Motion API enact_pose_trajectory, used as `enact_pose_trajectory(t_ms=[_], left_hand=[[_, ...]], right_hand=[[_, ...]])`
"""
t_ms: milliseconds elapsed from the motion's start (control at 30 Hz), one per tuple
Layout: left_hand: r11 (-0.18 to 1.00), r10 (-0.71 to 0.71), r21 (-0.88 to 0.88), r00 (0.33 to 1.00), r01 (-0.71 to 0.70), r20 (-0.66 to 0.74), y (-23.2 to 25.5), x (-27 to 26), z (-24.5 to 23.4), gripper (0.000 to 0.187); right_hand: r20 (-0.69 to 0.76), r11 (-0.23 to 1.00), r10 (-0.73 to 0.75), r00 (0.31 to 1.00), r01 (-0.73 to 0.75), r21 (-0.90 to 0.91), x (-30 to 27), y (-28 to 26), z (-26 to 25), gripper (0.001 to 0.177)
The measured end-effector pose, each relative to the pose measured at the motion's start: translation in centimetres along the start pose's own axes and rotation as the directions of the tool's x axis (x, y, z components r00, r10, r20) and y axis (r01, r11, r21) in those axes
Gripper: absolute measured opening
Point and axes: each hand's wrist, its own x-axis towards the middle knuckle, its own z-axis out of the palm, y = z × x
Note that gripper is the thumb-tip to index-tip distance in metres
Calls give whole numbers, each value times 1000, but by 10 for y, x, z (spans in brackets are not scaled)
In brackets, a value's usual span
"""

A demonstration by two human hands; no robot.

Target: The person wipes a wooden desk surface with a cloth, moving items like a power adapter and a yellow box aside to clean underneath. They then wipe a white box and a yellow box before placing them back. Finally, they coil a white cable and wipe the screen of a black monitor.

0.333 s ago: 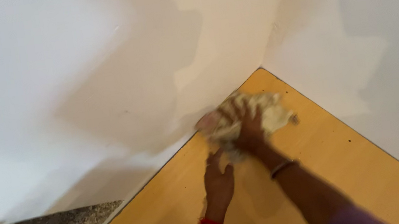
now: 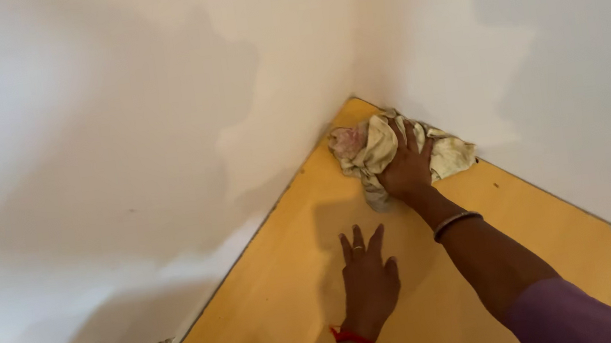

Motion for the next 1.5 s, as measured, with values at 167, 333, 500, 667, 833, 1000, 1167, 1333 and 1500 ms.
enact_pose_trajectory(t_ms=[167,333,500,667,833,1000,1167,1333,1500], left_hand=[[987,54,139,983,-79,174,37,-34,37,70],[970,144,169,970,-177,195,57,-76,75,70],[950,209,171,940,-260,270,71,-121,120,71],[941,195,177,889,-288,413,75,-164,152,80],[960,97,183,867,-211,488,73,-196,148,87],[978,74,-205,988,-45,135,65,-192,120,70],[826,-235,-550,962,124,-136,31,-151,84,40],[893,-122,-410,775,-188,-620,-23,-112,33,50],[929,-255,-370,688,-22,-679,-48,-80,-3,65]], right_hand=[[114,975,98,989,-73,-209,-101,68,-28,95],[-19,990,89,996,-91,-104,-221,140,-23,89],[106,975,220,970,-216,-50,-345,183,-8,107],[45,797,174,984,-168,580,-444,185,-8,127],[209,728,-75,975,-90,679,-478,167,-37,66],[104,336,41,994,-112,935,-432,105,-80,45],[5,68,36,999,-8,998,-338,32,-128,43],[-339,379,-17,941,320,868,-250,-52,-137,41],[297,885,-413,861,302,355,-202,-136,-104,60]])
